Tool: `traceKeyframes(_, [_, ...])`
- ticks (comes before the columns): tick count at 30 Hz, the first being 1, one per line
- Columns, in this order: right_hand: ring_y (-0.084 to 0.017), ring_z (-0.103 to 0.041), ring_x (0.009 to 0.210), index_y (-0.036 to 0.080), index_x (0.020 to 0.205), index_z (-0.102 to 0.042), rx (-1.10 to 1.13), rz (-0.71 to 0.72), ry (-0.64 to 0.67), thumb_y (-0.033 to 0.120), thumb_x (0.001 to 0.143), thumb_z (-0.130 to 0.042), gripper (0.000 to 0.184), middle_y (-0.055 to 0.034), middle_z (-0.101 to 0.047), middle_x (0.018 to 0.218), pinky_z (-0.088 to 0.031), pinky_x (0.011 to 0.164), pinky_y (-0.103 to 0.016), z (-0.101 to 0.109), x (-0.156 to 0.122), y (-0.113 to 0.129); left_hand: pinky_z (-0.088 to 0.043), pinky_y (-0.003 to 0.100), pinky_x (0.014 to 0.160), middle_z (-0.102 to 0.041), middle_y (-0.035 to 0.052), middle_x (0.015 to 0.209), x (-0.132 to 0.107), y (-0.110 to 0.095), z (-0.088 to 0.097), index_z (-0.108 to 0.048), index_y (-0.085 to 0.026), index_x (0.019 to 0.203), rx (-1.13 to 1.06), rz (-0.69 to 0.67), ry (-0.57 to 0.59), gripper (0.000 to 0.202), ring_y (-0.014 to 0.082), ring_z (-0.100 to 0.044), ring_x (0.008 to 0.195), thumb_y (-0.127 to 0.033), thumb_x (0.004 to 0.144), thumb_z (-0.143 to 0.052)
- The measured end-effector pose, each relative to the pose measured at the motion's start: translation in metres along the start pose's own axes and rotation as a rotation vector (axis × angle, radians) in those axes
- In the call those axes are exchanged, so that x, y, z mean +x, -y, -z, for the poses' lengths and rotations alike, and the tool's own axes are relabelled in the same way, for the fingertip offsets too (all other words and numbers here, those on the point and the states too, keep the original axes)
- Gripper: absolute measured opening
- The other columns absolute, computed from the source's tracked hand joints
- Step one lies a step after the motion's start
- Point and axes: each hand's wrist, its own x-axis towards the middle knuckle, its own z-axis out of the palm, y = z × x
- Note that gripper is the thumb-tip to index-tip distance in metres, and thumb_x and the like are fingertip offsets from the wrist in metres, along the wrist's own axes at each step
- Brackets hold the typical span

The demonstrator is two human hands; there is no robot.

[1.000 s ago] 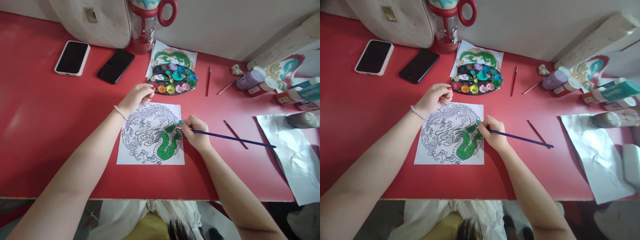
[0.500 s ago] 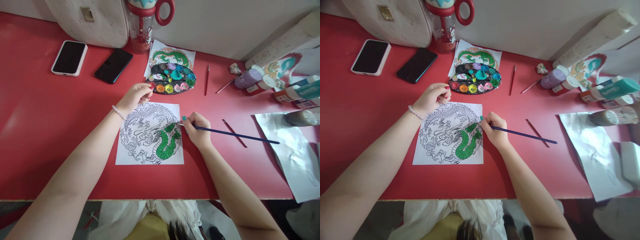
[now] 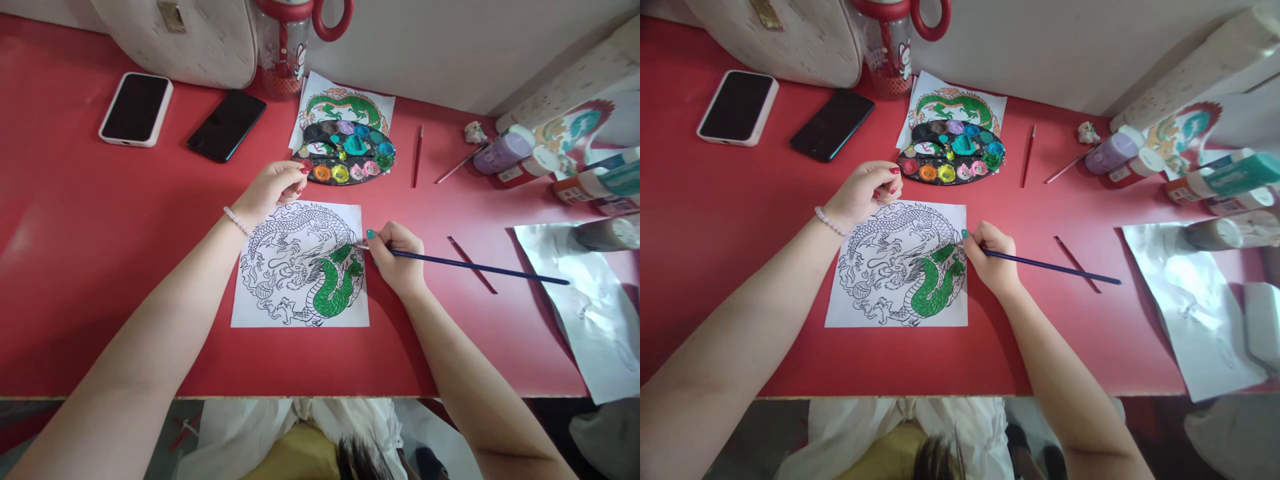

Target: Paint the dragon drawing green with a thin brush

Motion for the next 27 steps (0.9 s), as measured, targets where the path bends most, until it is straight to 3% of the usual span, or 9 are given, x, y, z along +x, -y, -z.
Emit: traceKeyframes(27, [-0.006,-0.031,0.045,0.020,0.051,-0.029,0.012,0.003,-0.004,0.015,0.073,-0.053,0.033,0.0056,-0.030,0.047,-0.025,0.044,-0.023,-0.0003,-0.0001,-0.0002,-0.020,0.016,0.041,-0.025,-0.0062,0.048,0.0004,0.0012,0.0006,-0.039,-0.015,0.055,-0.036,0.052,-0.023,0.028,0.0005,-0.027,0.039,-0.022,0.081,-0.046])
